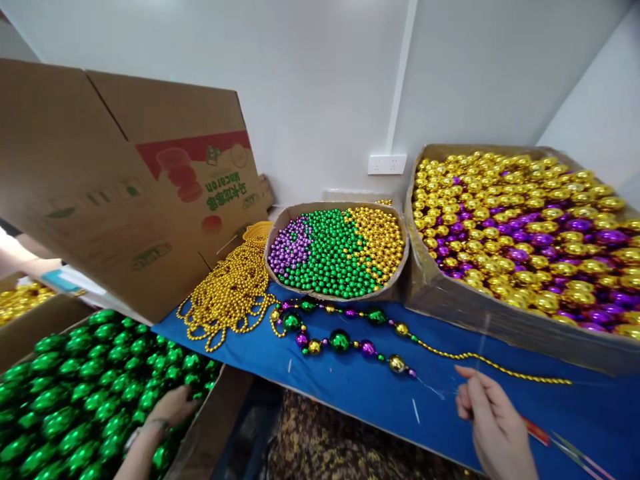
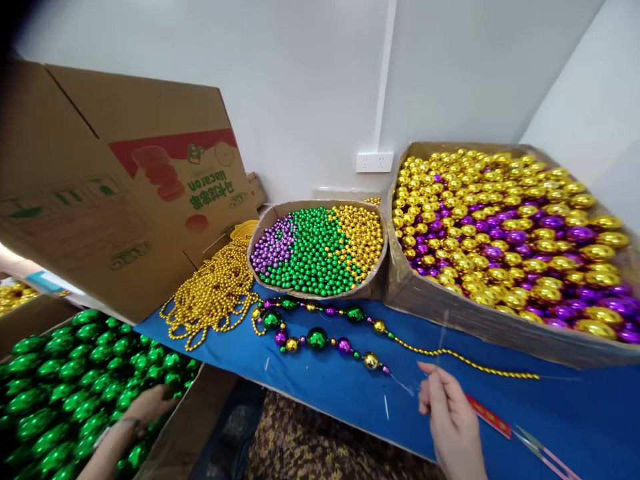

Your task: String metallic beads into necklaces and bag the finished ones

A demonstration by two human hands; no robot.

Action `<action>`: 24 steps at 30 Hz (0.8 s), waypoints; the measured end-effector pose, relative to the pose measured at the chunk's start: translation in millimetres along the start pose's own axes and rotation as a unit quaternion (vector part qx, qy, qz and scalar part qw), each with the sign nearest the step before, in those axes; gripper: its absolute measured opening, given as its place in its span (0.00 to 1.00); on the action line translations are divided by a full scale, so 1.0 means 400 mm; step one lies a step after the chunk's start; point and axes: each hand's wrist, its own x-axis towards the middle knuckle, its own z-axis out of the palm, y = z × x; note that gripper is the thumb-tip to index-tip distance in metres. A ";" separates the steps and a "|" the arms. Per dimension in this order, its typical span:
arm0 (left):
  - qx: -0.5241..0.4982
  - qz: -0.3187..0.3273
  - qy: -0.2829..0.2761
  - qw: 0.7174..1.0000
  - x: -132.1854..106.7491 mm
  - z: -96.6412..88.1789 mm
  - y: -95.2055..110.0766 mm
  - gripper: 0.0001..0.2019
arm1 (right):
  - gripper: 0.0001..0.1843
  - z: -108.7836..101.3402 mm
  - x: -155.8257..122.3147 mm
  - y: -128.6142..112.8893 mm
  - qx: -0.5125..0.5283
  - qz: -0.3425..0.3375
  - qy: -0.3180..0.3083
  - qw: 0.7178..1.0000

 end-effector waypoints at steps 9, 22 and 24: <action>-0.709 0.243 -0.044 0.661 -0.139 -0.209 0.517 0.21 | 0.16 0.097 -0.067 -0.037 -0.194 -0.247 -0.244 0.918; -0.826 0.194 -0.255 0.464 -0.212 -0.078 0.806 0.13 | 0.15 0.081 -0.086 -0.060 -0.302 -0.376 -0.199 0.853; -0.829 0.193 -0.245 0.465 -0.218 -0.080 0.807 0.13 | 0.15 0.080 -0.086 -0.055 -0.307 -0.377 -0.197 0.852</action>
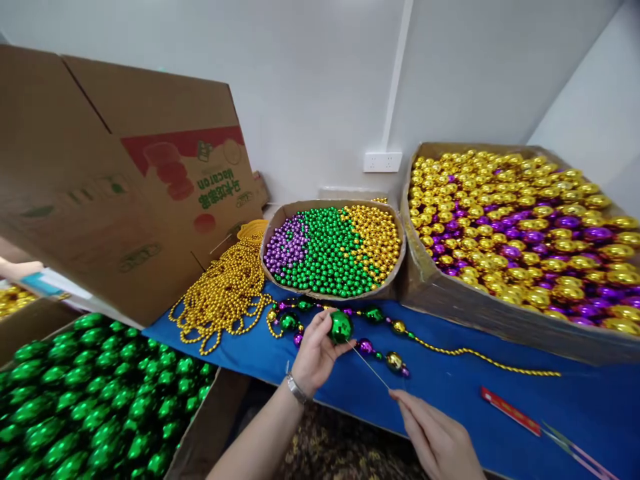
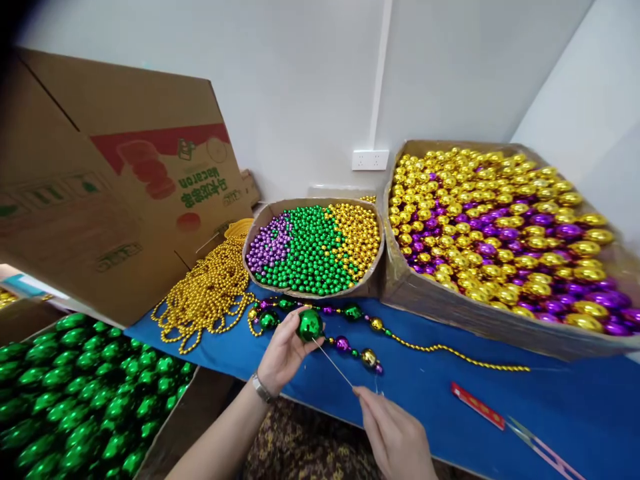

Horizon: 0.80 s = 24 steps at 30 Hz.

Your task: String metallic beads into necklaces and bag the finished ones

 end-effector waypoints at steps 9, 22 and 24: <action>0.135 0.098 0.013 0.986 -0.030 0.011 -0.046 0.23 | 0.15 0.019 -0.004 0.002 -0.041 0.009 0.003 0.999; 0.155 0.102 -0.018 0.983 -0.036 0.005 -0.098 0.27 | 0.15 0.039 -0.013 0.015 -0.030 0.032 0.021 0.999; 0.151 0.101 -0.015 0.983 -0.034 0.009 -0.099 0.27 | 0.15 0.040 -0.013 0.020 -0.032 0.033 0.019 0.999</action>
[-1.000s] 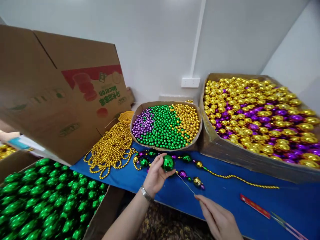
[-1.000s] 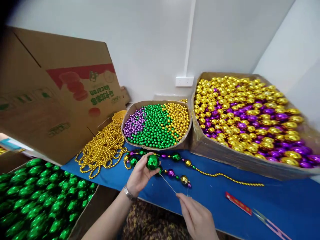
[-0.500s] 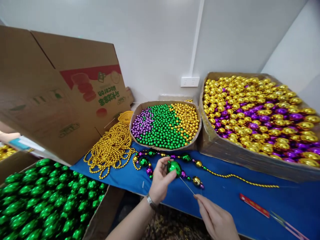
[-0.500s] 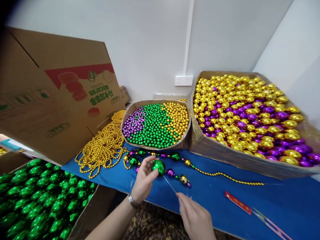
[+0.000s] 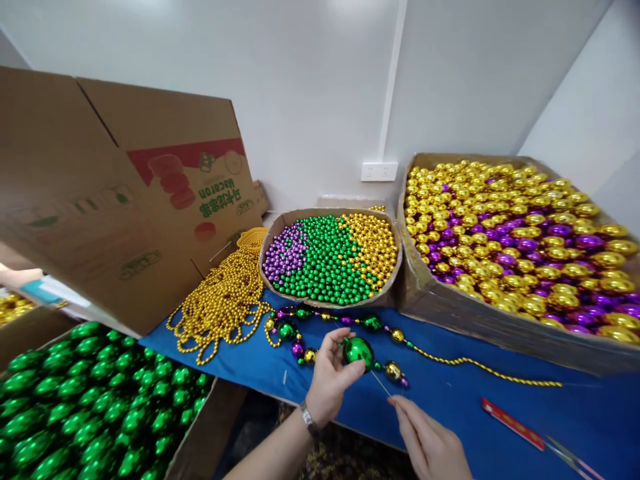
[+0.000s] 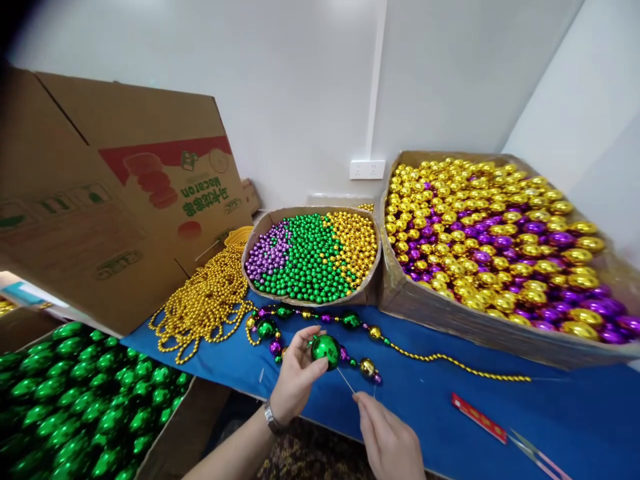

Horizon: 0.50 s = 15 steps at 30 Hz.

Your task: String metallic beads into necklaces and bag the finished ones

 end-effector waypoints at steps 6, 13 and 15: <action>0.001 -0.007 -0.003 1.000 0.003 0.007 -0.003 0.27 | 0.16 -0.002 -0.001 0.012 -0.019 -0.023 0.017 0.999; 0.018 0.000 -0.013 1.000 0.004 0.017 -0.006 0.26 | 0.15 0.000 -0.015 0.021 -0.029 -0.018 0.023 0.999; 0.020 0.000 -0.014 1.000 0.006 0.019 -0.007 0.26 | 0.15 -0.001 -0.017 0.023 -0.034 -0.023 0.023 0.999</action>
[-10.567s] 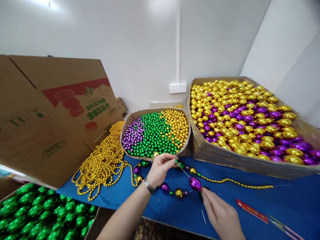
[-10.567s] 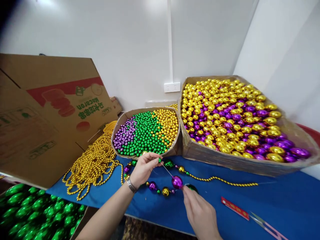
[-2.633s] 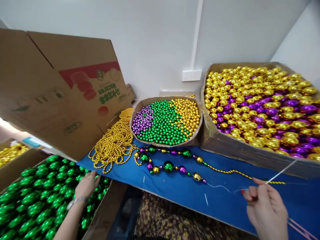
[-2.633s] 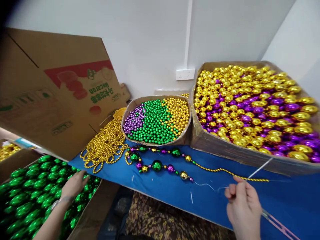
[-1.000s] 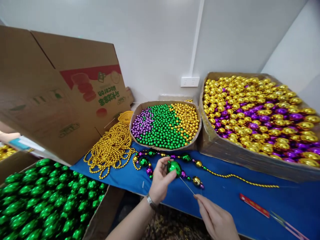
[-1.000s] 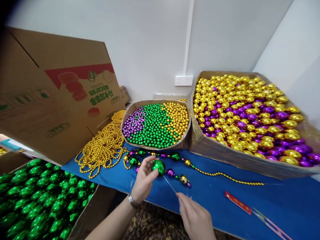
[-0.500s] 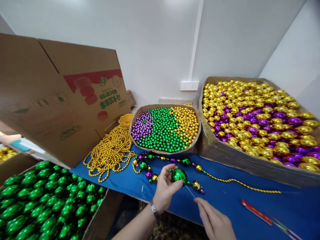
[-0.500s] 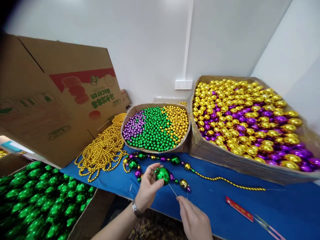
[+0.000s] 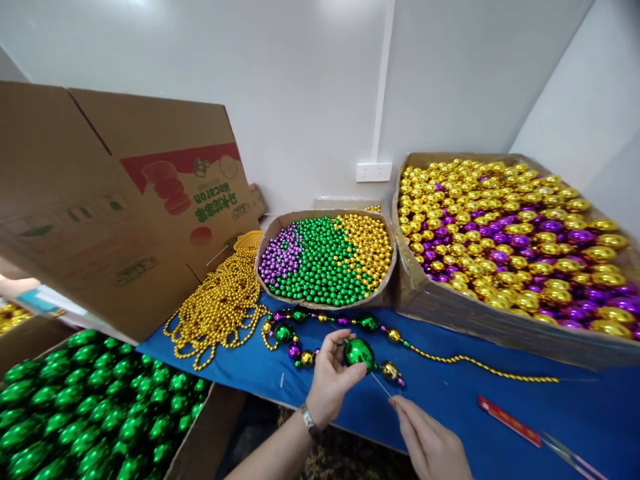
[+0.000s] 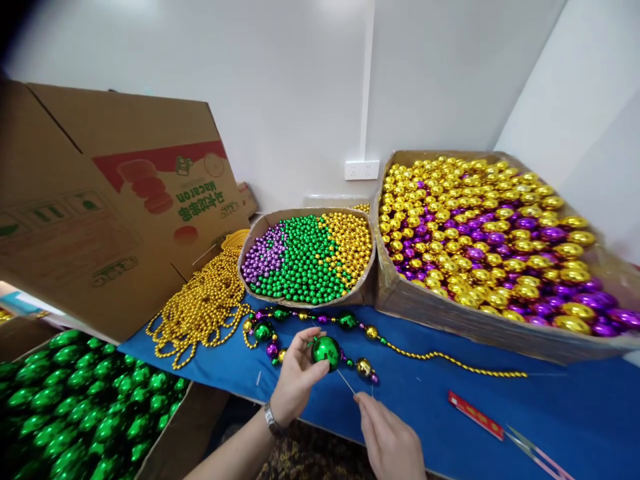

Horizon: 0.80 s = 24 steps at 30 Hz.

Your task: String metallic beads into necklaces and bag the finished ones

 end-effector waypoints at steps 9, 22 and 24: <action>0.038 0.002 -0.059 0.998 -0.008 0.011 -0.011 0.31 | 0.16 -0.008 0.008 0.004 -0.003 0.011 0.016 1.000; 0.641 0.144 -0.125 0.743 0.447 0.104 0.063 0.07 | 0.18 -0.049 -0.006 0.063 -0.081 0.012 0.055 0.995; 0.631 0.134 -0.127 0.753 0.473 0.112 0.051 0.05 | 0.19 -0.052 -0.009 0.068 -0.082 0.013 0.051 0.995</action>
